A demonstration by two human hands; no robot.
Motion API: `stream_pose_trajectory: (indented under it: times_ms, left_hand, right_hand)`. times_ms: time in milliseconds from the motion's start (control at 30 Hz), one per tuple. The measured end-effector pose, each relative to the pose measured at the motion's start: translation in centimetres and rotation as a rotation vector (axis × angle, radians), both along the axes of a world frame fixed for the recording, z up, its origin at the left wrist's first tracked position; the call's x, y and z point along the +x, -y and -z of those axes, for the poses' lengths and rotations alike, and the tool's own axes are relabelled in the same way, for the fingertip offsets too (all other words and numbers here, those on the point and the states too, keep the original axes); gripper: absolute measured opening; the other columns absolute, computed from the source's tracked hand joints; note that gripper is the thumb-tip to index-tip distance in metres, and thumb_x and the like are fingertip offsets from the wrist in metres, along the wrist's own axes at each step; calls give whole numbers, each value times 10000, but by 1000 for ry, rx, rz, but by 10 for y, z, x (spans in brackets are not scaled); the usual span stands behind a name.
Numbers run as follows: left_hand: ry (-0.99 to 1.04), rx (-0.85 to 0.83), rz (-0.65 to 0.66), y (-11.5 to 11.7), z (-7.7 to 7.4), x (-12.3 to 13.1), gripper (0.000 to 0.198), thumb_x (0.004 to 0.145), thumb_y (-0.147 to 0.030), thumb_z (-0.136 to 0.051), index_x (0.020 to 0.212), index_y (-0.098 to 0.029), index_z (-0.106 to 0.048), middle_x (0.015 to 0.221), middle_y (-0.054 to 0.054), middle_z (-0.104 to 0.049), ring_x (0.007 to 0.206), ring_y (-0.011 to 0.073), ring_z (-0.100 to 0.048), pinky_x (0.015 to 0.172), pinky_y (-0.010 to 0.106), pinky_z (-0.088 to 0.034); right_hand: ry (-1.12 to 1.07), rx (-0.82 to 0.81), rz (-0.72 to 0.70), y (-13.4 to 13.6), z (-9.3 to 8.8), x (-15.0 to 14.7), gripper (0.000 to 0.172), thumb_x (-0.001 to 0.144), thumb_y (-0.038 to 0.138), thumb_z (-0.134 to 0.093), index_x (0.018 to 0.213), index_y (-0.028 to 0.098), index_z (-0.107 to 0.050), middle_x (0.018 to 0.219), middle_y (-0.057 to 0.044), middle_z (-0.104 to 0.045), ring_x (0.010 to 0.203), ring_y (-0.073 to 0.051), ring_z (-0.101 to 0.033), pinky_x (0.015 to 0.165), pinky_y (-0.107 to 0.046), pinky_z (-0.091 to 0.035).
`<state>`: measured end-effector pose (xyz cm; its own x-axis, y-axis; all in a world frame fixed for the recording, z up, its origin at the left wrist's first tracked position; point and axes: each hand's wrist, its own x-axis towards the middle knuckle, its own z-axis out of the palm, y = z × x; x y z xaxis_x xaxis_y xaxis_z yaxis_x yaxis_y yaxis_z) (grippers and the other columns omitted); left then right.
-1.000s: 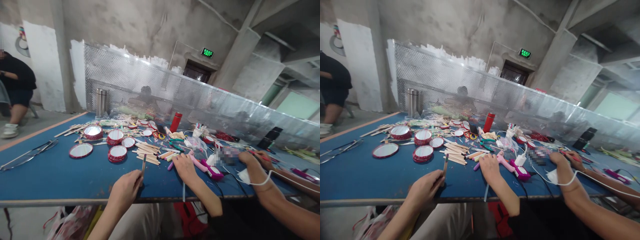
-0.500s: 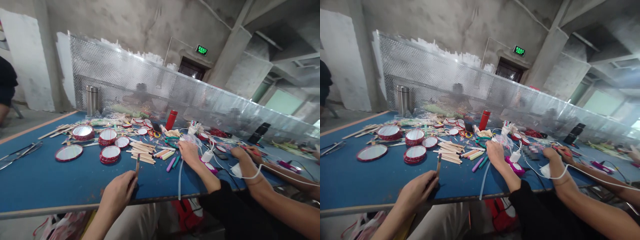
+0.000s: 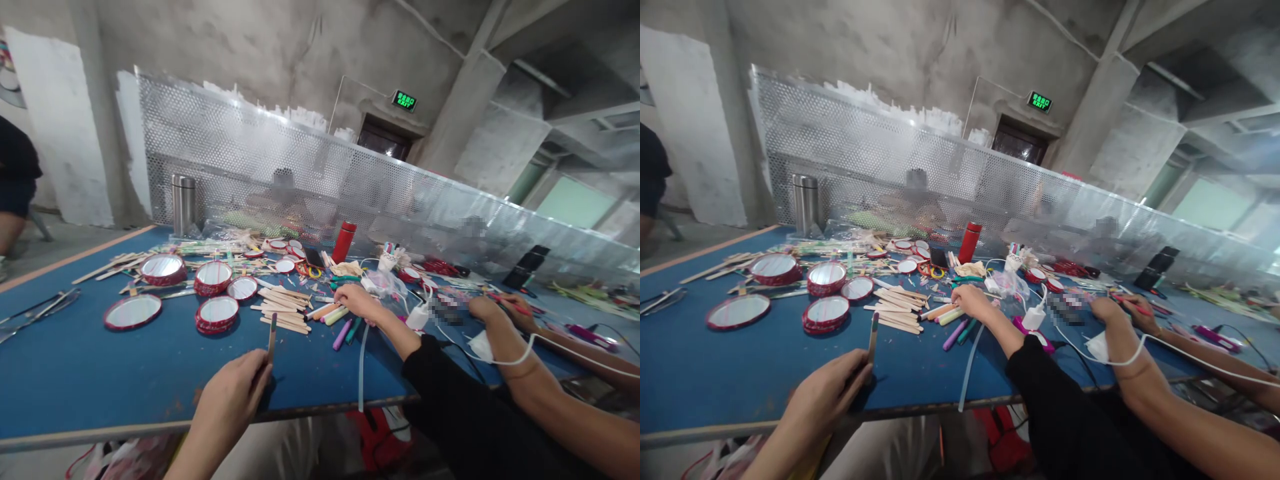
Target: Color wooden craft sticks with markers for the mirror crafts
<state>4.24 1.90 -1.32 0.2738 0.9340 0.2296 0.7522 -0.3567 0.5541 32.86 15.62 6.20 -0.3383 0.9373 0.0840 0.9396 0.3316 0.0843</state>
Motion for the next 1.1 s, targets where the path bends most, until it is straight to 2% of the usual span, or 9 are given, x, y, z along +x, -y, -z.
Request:
stream_pose_trajectory:
  times_ms: [167,300,400,533,667,800,933,1033,1100]
  left_hand:
    - [-12,22,-21,1,-2,0,224,926,-312,-338,791,-239,-501,797,25,-665,763,189,-625,674,278,-415]
    - [-15,42,-30,3,-3,2,187,923,-267,-377,796,-239,-511,797,17,-673,762,176,-629,678,257,-412]
    - [-33,64,-46,3,-4,3,197,930,-255,-380,791,-234,-518,800,23,-674,750,174,-625,671,256,-404]
    - [-56,37,-53,3,-4,4,210,935,-245,-373,778,-224,-511,801,37,-671,739,180,-618,665,265,-401]
    - [-49,25,-62,4,-7,4,182,931,-234,-390,805,-229,-521,814,27,-672,765,175,-623,676,255,-402]
    - [-62,-5,-57,5,-13,4,179,927,-222,-408,784,-227,-517,812,23,-666,787,173,-627,677,248,-398]
    - [-41,-11,-40,5,-14,3,184,931,-212,-410,776,-222,-509,820,22,-667,781,170,-620,671,248,-386]
    - [-17,4,-30,5,-13,2,188,933,-204,-413,769,-219,-503,820,17,-668,773,166,-618,671,245,-382]
    - [-14,18,-25,6,-13,2,185,930,-202,-422,763,-220,-501,813,12,-668,772,162,-618,673,240,-378]
  right_hand:
    - [97,-1,-102,5,5,-20,213,863,148,-533,944,226,-714,950,-19,-712,903,-151,-630,712,-206,-386]
    - [224,31,-179,10,1,-37,132,868,211,-589,833,189,-714,907,-85,-706,917,-215,-623,736,-259,-371]
    - [313,25,-226,5,-1,-46,203,850,314,-636,744,155,-704,859,-125,-710,881,-244,-638,703,-274,-370]
    - [393,-10,-261,-6,-1,-56,289,746,443,-734,746,155,-710,821,-127,-722,810,-255,-663,622,-268,-360]
    - [415,-10,-288,-9,2,-59,345,652,442,-806,824,160,-709,832,-125,-732,800,-251,-677,601,-256,-356]
    - [367,57,-273,-5,1,-56,364,656,382,-803,915,158,-680,802,-128,-730,771,-248,-683,612,-258,-367]
    - [231,230,-151,14,-11,-51,128,807,199,-635,918,136,-650,779,-142,-714,753,-231,-676,641,-264,-393]
    - [78,381,-58,50,-16,-57,156,875,150,-506,991,144,-610,894,-131,-702,797,-206,-662,670,-261,-424]
    - [-84,480,-51,84,-8,-71,194,939,188,-411,1046,171,-571,963,-97,-683,824,-175,-651,709,-255,-447]
